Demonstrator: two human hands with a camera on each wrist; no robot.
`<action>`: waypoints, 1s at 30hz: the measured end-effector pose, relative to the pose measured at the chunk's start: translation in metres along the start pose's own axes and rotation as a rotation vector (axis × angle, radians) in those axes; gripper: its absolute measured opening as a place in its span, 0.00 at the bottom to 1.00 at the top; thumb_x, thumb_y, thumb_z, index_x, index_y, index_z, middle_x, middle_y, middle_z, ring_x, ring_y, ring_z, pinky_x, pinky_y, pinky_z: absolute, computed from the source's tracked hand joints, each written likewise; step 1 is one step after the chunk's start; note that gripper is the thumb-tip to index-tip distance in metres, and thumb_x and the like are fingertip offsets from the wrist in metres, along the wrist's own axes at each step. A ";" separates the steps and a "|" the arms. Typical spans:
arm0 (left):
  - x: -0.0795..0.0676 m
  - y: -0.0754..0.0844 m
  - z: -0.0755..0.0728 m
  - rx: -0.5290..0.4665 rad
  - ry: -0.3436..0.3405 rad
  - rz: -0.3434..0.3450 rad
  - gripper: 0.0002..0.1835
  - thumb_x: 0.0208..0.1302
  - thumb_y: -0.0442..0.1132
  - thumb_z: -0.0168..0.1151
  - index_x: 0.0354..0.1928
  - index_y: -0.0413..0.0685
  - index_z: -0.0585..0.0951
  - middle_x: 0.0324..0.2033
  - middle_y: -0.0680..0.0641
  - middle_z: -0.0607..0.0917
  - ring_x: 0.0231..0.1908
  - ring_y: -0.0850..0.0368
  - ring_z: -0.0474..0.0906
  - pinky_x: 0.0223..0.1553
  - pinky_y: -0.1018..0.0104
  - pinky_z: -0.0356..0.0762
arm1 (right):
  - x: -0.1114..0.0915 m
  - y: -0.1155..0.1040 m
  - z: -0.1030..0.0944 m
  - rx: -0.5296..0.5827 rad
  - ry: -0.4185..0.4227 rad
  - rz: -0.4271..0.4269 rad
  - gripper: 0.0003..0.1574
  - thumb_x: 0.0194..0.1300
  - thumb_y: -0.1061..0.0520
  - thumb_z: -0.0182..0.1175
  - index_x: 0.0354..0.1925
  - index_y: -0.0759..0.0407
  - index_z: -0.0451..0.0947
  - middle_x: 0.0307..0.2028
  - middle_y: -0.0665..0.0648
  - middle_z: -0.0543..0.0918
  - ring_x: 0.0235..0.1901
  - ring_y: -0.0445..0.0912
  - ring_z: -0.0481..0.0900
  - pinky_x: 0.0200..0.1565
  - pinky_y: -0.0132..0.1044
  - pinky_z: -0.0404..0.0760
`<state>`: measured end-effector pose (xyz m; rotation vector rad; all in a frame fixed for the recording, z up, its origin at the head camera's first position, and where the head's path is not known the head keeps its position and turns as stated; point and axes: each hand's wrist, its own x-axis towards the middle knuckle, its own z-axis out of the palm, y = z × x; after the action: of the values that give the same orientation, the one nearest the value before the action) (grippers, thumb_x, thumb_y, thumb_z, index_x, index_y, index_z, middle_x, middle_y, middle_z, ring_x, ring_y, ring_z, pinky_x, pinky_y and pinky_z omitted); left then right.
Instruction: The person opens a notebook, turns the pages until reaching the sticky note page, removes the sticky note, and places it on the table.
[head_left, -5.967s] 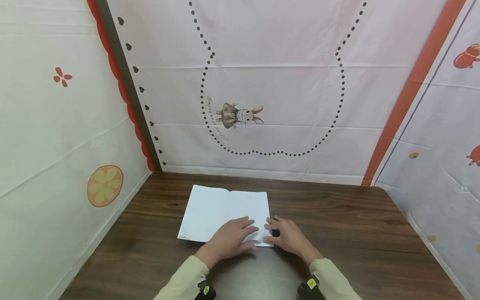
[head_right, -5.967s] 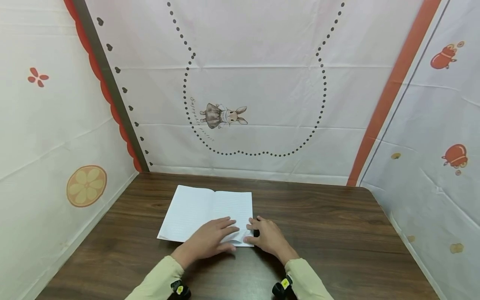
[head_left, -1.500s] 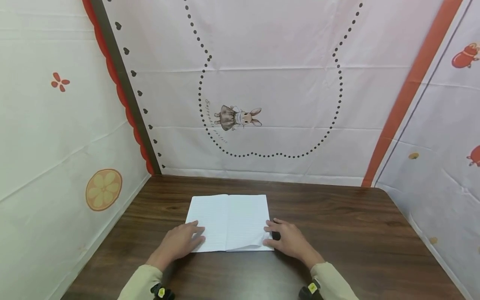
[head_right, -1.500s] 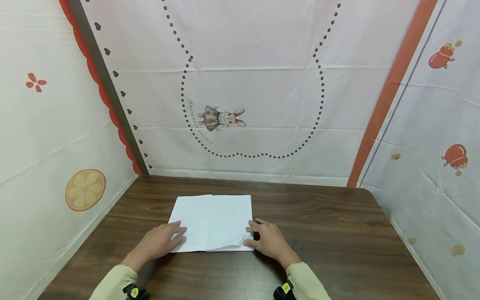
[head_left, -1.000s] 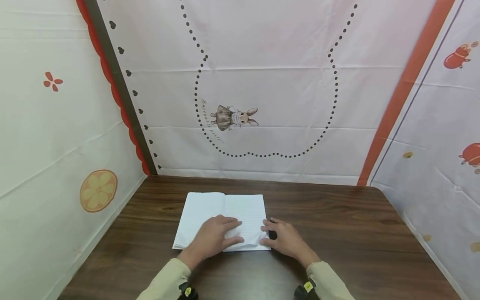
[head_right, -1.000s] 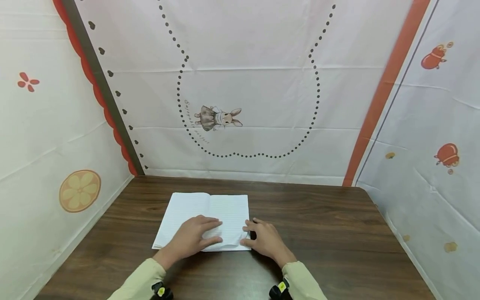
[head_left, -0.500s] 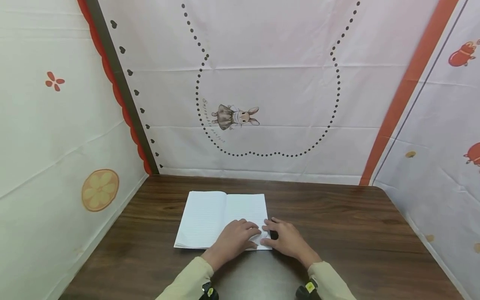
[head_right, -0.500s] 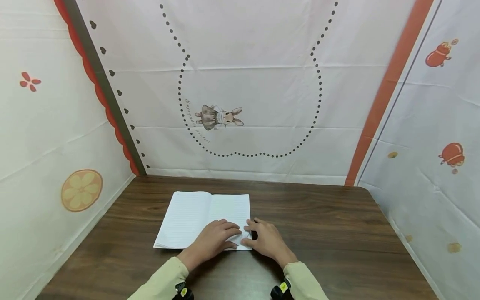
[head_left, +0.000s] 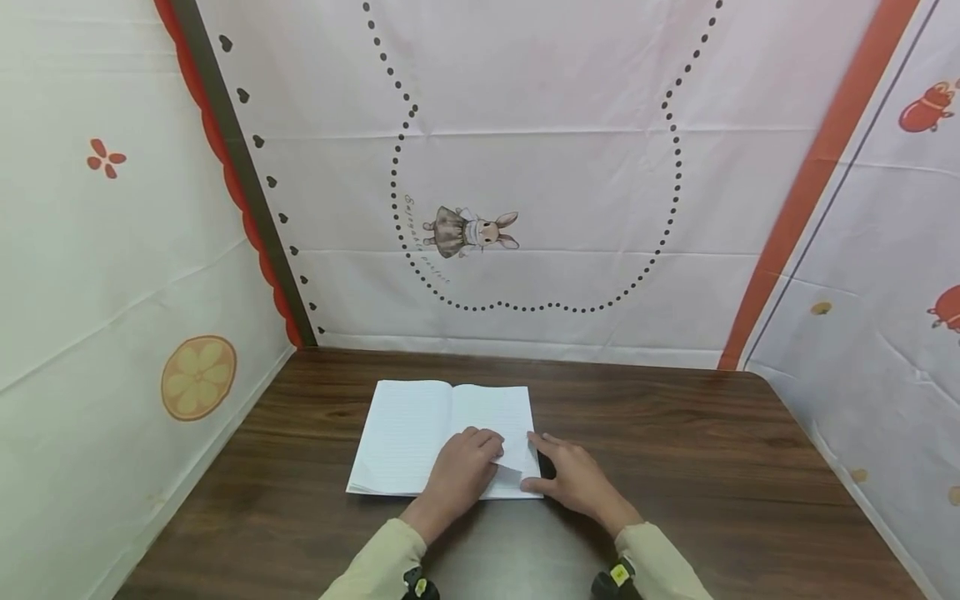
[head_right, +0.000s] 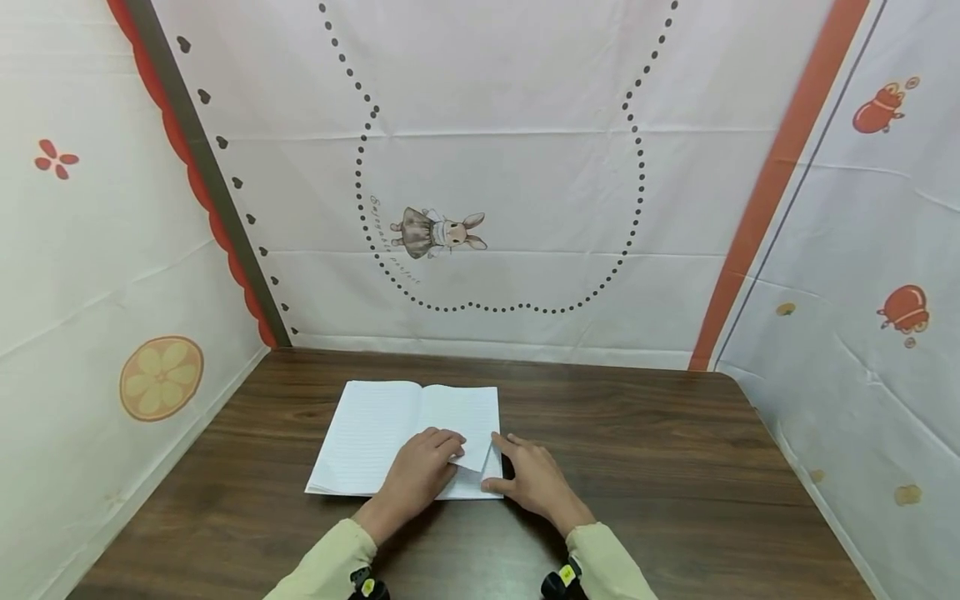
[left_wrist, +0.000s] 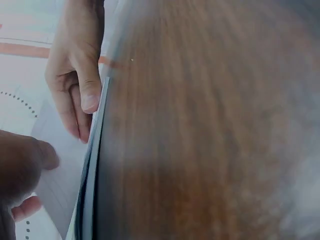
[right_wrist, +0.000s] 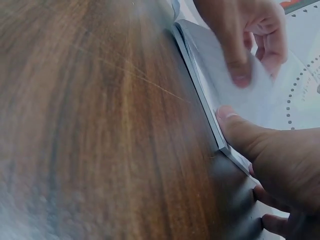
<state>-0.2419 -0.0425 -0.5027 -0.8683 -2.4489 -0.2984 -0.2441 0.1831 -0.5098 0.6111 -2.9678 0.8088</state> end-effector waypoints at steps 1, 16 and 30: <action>-0.001 0.000 -0.002 -0.013 0.028 -0.021 0.12 0.57 0.34 0.75 0.43 0.50 0.86 0.43 0.54 0.88 0.44 0.58 0.84 0.46 0.65 0.83 | 0.000 -0.001 0.000 -0.002 -0.004 0.008 0.50 0.57 0.36 0.74 0.70 0.58 0.73 0.67 0.66 0.76 0.67 0.62 0.74 0.65 0.59 0.73; -0.023 -0.045 -0.058 0.111 0.441 -0.159 0.12 0.51 0.37 0.78 0.24 0.47 0.80 0.42 0.45 0.88 0.36 0.45 0.84 0.29 0.53 0.78 | -0.001 -0.002 -0.001 -0.003 -0.053 0.003 0.42 0.61 0.38 0.71 0.67 0.55 0.78 0.70 0.57 0.75 0.72 0.61 0.67 0.67 0.64 0.67; -0.080 -0.083 -0.067 0.213 0.150 -0.372 0.12 0.50 0.35 0.73 0.18 0.47 0.77 0.45 0.37 0.86 0.43 0.34 0.82 0.34 0.44 0.80 | -0.002 -0.003 0.000 -0.017 -0.049 0.004 0.42 0.60 0.37 0.71 0.67 0.55 0.78 0.70 0.56 0.75 0.72 0.62 0.67 0.67 0.67 0.66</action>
<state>-0.2151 -0.1724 -0.4923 -0.2876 -2.4335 -0.2180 -0.2406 0.1812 -0.5086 0.6334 -3.0177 0.7800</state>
